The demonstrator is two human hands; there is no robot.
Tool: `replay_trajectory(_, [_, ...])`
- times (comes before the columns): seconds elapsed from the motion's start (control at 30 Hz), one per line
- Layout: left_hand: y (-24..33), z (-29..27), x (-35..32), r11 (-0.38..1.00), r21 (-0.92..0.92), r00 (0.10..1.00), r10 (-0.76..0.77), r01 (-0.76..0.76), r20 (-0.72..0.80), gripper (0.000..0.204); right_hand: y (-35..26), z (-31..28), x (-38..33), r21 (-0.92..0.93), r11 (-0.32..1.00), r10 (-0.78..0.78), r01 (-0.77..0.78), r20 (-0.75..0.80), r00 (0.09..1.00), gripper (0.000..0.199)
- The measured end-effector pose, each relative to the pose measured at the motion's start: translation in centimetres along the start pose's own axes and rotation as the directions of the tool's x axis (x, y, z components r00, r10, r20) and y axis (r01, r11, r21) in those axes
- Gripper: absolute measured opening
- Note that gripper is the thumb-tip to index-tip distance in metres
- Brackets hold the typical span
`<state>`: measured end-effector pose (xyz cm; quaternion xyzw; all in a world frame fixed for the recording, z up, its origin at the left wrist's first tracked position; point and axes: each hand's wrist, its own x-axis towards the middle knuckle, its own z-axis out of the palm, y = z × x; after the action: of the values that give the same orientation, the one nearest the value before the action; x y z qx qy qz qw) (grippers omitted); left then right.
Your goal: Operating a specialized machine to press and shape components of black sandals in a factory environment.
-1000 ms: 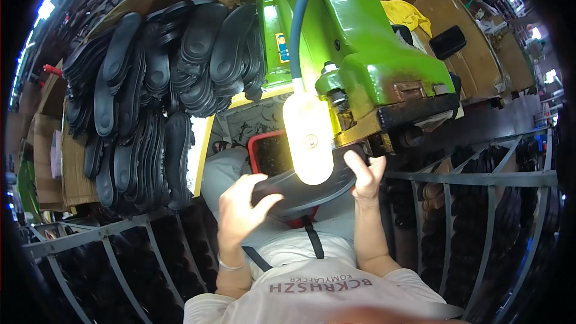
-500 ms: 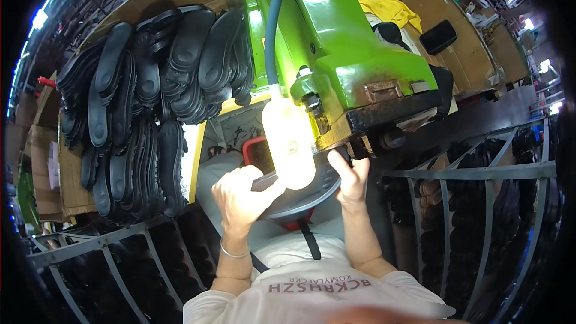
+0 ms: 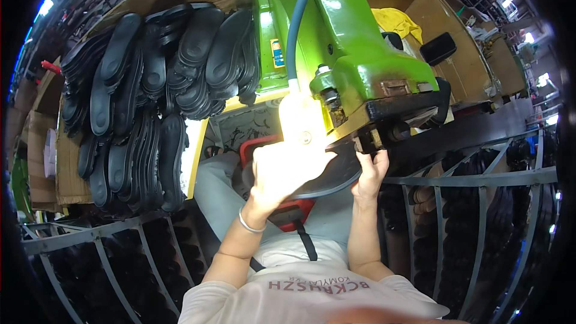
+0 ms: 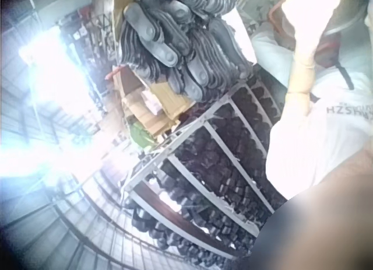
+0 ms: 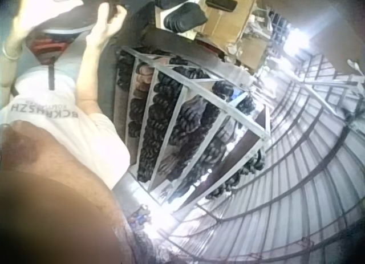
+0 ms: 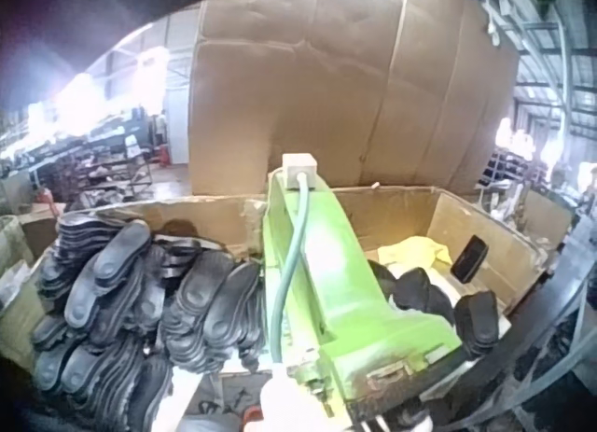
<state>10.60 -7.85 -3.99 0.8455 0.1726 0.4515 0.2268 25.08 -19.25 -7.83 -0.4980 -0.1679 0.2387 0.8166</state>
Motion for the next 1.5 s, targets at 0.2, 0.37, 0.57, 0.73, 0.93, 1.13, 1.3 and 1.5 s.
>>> replay_trajectory(0.2, [-2.4,-2.4,-2.0,0.980,0.100,0.944,-0.195,0.174,0.266,0.016,0.3,1.7,-1.3,-0.036,0.988,0.154,-0.151,0.136,0.979,0.026])
replay_trajectory(0.37, [-1.8,-2.3,-3.4,0.961,0.084,0.949,-0.274,0.263,0.158,0.017,-0.1,2.1,-1.4,-0.138,0.989,0.082,-0.053,0.212,0.974,0.032])
replay_trajectory(0.57, [-1.4,0.6,-1.2,0.996,0.017,0.996,0.087,-0.087,-0.030,0.017,-0.5,-0.3,0.3,-0.052,0.999,0.019,-0.015,0.078,0.997,0.017])
replay_trajectory(0.73, [-2.2,-1.8,-3.3,0.986,0.108,0.975,-0.142,0.125,0.169,0.014,0.2,1.7,-0.8,-0.045,0.993,0.110,-0.105,0.133,0.985,0.029])
replay_trajectory(0.93, [0.7,-2.9,-5.0,0.863,0.095,0.864,-0.501,0.495,0.054,0.018,0.3,2.8,-1.1,-0.148,0.984,0.143,-0.102,0.296,0.944,0.025])
replay_trajectory(1.13, [1.3,-0.4,-2.9,0.962,0.095,0.961,-0.263,0.255,0.081,0.020,0.6,-0.1,-0.1,-0.072,0.997,0.010,0.001,0.158,0.987,0.028])
replay_trajectory(1.3, [0.9,0.0,-0.1,0.973,0.230,0.998,-0.016,0.000,0.068,0.023,0.5,-0.7,-0.7,0.070,0.991,0.110,-0.118,0.107,0.988,0.027])
replay_trajectory(1.5, [-1.2,-1.6,-2.0,0.968,-0.047,0.962,-0.236,0.245,0.139,0.016,0.6,1.6,-1.5,-0.043,0.991,0.133,-0.127,0.196,0.972,0.028])
